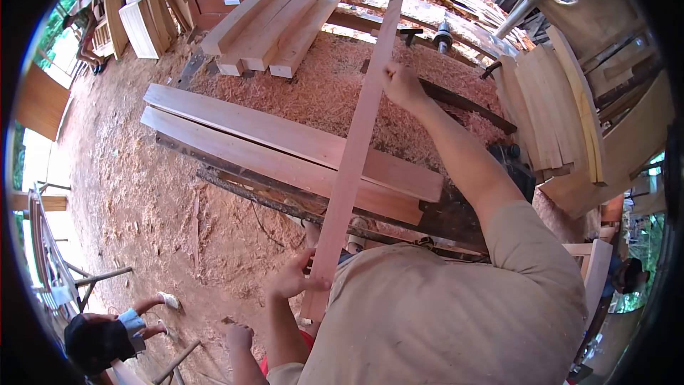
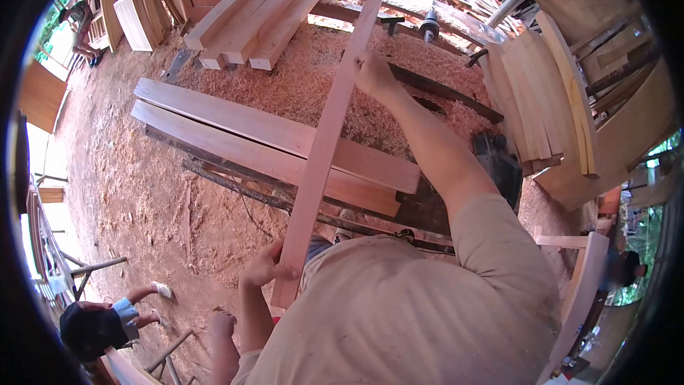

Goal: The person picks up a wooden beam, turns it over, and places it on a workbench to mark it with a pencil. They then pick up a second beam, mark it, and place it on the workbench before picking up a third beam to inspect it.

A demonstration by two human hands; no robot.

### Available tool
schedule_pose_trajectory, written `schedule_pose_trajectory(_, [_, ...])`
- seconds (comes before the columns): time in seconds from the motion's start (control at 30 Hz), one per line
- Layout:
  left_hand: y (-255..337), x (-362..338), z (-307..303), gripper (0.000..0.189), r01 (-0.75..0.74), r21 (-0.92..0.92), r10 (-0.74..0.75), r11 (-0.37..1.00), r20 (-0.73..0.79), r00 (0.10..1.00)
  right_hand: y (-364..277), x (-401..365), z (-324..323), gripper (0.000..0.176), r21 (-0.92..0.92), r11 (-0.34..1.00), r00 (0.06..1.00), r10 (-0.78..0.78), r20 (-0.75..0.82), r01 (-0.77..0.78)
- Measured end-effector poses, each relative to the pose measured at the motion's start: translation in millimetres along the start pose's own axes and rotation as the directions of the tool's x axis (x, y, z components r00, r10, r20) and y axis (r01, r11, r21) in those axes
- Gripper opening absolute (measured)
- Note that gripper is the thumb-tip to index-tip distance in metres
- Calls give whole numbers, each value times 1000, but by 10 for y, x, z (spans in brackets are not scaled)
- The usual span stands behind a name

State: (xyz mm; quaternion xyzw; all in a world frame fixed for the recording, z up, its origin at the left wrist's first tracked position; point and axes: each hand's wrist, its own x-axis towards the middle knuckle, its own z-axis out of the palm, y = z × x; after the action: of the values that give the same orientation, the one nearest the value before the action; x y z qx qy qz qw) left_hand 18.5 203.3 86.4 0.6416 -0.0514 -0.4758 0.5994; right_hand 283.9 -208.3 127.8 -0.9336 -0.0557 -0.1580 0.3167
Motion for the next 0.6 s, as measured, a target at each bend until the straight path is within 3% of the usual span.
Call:
schedule_pose_trajectory(0.07, [74,100,-33,84,27,21,-26,999,-48,999,-125,-143,7,22,-4,999,999,-33,-32,33])
schedule_pose_trajectory(0.13, [252,207,-30,84,62,36,-58,997,-93,994,-334,-356,-70,20,32,999,997,39,67,-42])
schedule_pose_trajectory(0.2, [579,354,-10,69,85,122,-52,989,-250,967,-563,-598,-199,23,122,964,927,185,328,-235])
schedule_pose_trajectory(0.27, [730,599,15,67,-2,155,47,988,-290,956,-800,-939,-214,23,328,930,909,15,417,-166])
schedule_pose_trajectory(0.3, [777,734,24,64,-81,188,139,979,-319,938,-849,-1074,-183,23,332,929,910,10,414,-161])
schedule_pose_trajectory(0.33, [808,911,10,64,-83,190,142,978,-323,935,-859,-1190,-132,22,484,844,959,115,259,-232])
schedule_pose_trajectory(0.37, [826,1106,-12,65,-52,156,94,986,-277,956,-855,-1291,-84,22,632,730,963,243,117,-261])
schedule_pose_trajectory(0.4, [873,1237,-6,66,-19,123,47,992,-230,972,-824,-1379,-47,22,634,730,965,236,117,-256])
schedule_pose_trajectory(0.47, [1013,1361,89,67,1,186,49,983,-266,963,-731,-1555,4,24,840,448,814,580,-13,-305])
schedule_pose_trajectory(0.6, [1072,1328,165,67,39,243,36,969,-296,954,-629,-1923,-69,26,812,438,792,608,48,-385])
